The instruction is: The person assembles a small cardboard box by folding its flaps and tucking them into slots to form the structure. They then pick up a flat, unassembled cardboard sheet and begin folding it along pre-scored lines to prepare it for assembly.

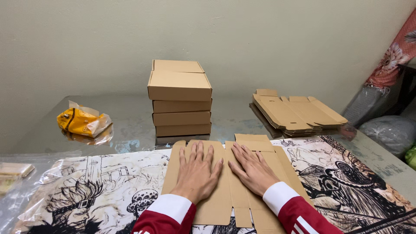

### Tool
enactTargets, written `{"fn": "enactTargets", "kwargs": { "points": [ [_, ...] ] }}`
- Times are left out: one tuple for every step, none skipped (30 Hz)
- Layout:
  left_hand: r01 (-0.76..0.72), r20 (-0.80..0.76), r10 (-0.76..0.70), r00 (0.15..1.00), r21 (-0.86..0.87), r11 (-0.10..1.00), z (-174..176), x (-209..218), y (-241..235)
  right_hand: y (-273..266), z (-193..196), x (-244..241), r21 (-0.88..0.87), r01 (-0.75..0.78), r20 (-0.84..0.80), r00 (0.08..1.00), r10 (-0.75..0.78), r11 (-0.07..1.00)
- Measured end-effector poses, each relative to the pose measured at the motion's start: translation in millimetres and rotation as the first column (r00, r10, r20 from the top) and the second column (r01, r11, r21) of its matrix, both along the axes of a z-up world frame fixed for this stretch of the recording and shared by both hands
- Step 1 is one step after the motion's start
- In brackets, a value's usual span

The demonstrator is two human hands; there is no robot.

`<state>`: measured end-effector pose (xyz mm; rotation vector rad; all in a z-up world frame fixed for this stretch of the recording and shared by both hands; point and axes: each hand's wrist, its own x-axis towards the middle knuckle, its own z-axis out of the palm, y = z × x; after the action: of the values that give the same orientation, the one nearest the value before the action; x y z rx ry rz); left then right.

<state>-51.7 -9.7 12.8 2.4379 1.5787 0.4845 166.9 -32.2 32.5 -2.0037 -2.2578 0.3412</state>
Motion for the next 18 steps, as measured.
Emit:
{"fn": "enactTargets", "kwargs": {
  "points": [
    [0.001, -0.007, -0.001, 1.000, -0.003, 1.000, -0.1, -0.2, 0.0, 0.2, -2.2, 0.2, 0.021, -0.001, 0.016, 1.000, 0.001, 1.000],
    [0.003, -0.011, -0.003, 1.000, -0.003, 1.000, 0.8, 0.6, 1.9, 2.4, -3.2, 1.5, 0.045, -0.002, 0.034, 0.999, 0.001, 0.999],
    [0.003, -0.010, -0.003, 1.000, 0.003, 1.000, 1.8, 1.3, 4.6, 4.2, 0.6, 2.8, 0.051, -0.002, 0.036, 0.999, 0.000, 0.999],
    [0.003, -0.006, -0.003, 1.000, 0.007, 1.000, -0.8, 0.4, 4.5, 3.0, 0.0, 2.6, 0.048, -0.005, 0.030, 1.000, 0.003, 0.999],
    [0.004, -0.002, -0.004, 1.000, 0.011, 1.000, -4.5, -0.1, 4.6, 2.1, -1.7, 2.7, 0.045, -0.007, 0.024, 1.000, 0.006, 0.999],
    [0.009, -0.002, -0.009, 1.000, 0.004, 1.000, 3.1, -0.8, 3.1, 3.7, 1.2, 3.3, 0.038, -0.002, 0.023, 1.000, 0.001, 0.999],
    [0.012, -0.010, -0.012, 1.000, -0.031, 0.999, 9.9, -1.4, 1.6, 5.2, 3.2, 4.0, 0.032, 0.017, 0.044, 0.999, -0.019, 0.999],
    [0.011, -0.020, -0.012, 1.000, -0.077, 0.997, 13.1, -4.1, -5.0, 2.3, 1.3, 2.6, 0.016, 0.033, 0.063, 0.997, -0.034, 0.999],
    [0.012, -0.022, -0.015, 1.000, -0.095, 0.995, 18.5, -4.7, -15.3, -8.9, 2.7, -2.7, -0.003, 0.035, 0.062, 0.997, -0.035, 0.999],
    [-0.002, -0.073, -0.007, 0.997, -0.125, 0.992, 30.8, -5.1, -19.1, -13.1, 11.1, -7.8, -0.005, 0.045, 0.078, 0.996, -0.044, 0.999],
    [-0.018, -0.124, -0.001, 0.992, -0.153, 0.988, 44.5, -5.4, -23.0, -17.5, 21.1, -12.9, -0.008, 0.055, 0.093, 0.994, -0.054, 0.998],
    [-0.018, -0.126, -0.002, 0.992, -0.151, 0.988, 42.9, -0.5, -22.6, -18.0, 20.8, -16.4, -0.006, 0.056, 0.092, 0.994, -0.055, 0.998],
    [-0.042, -0.165, 0.017, 0.986, -0.150, 0.988, 41.9, 4.4, -22.2, -18.6, 21.2, -19.9, -0.009, 0.057, 0.085, 0.995, -0.056, 0.998],
    [-0.065, -0.202, 0.035, 0.979, -0.146, 0.987, 41.8, 9.7, -20.9, -18.3, 22.6, -22.9, -0.010, 0.059, 0.079, 0.995, -0.058, 0.998],
    [-0.064, -0.203, 0.035, 0.979, -0.142, 0.988, 21.9, 22.3, -12.8, -11.6, 5.0, -20.1, -0.006, 0.060, 0.077, 0.995, -0.060, 0.998],
    [-0.065, -0.240, 0.059, 0.969, -0.016, 0.998, 3.6, 35.5, -2.3, -1.9, -10.5, -16.7, 0.050, 0.028, 0.100, 0.994, -0.032, 0.998],
    [-0.059, -0.274, 0.088, 0.958, 0.109, 0.992, -14.5, 48.6, 8.9, 8.4, -25.8, -13.3, 0.105, -0.007, 0.124, 0.992, -0.006, 0.994],
    [-0.062, -0.270, 0.091, 0.959, 0.112, 0.992, -27.4, 52.7, 13.5, 7.1, -24.0, -14.1, 0.108, -0.010, 0.128, 0.992, -0.004, 0.994]
  ]
}}
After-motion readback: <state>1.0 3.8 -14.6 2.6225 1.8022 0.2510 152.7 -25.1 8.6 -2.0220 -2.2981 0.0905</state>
